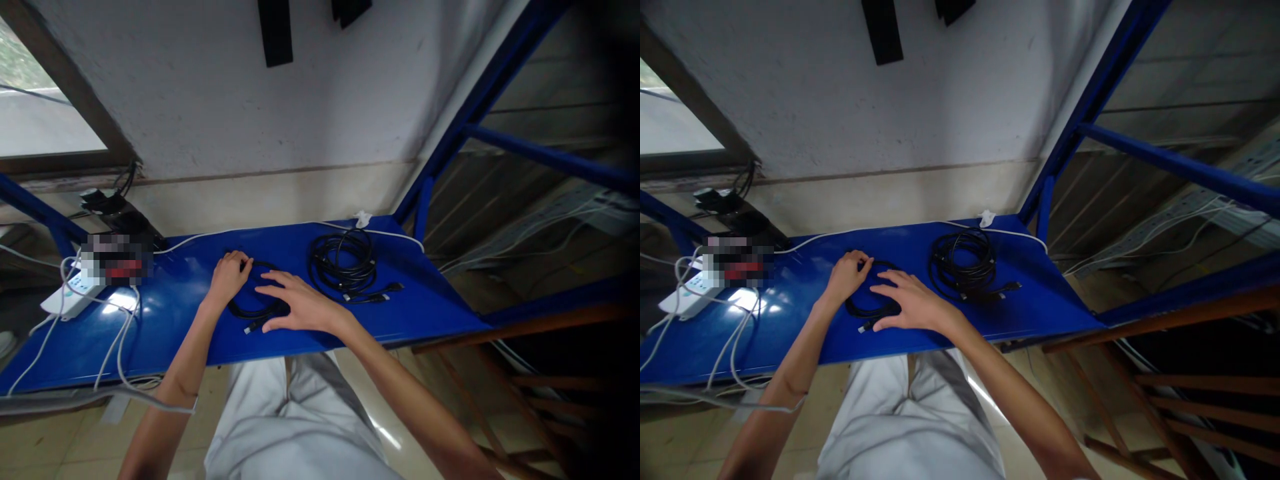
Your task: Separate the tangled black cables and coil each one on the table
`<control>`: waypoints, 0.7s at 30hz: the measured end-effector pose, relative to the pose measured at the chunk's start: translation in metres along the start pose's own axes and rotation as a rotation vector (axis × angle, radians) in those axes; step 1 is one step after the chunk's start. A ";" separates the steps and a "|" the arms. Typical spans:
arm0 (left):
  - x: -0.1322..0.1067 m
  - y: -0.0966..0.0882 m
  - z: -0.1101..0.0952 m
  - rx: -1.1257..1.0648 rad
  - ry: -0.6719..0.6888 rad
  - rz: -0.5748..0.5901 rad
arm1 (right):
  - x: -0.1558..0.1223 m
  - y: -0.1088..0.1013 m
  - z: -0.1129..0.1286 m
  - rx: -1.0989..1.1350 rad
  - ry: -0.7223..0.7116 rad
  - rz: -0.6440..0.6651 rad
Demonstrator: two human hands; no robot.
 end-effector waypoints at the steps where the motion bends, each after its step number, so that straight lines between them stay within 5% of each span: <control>1: -0.001 0.000 -0.001 0.005 0.003 0.006 | -0.012 0.004 0.005 -0.011 0.003 0.014; 5: -0.002 0.001 -0.005 0.027 0.015 0.034 | -0.032 0.028 0.018 -0.087 0.028 -0.037; 10: -0.013 -0.015 0.002 0.054 0.015 0.061 | -0.015 0.046 0.040 -0.199 0.025 -0.083; 21: -0.038 -0.078 0.076 0.056 -0.046 0.081 | 0.065 0.083 0.108 -0.277 -0.075 -0.077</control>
Point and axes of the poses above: each hand's wrist, its own x-axis towards the middle knuckle, its own y-axis out of the palm, z = x × y, the point moved 6 cm from there along x, towards the middle knuckle, and after that the axes turned 14 degrees about -x, right-handed, at the moved point
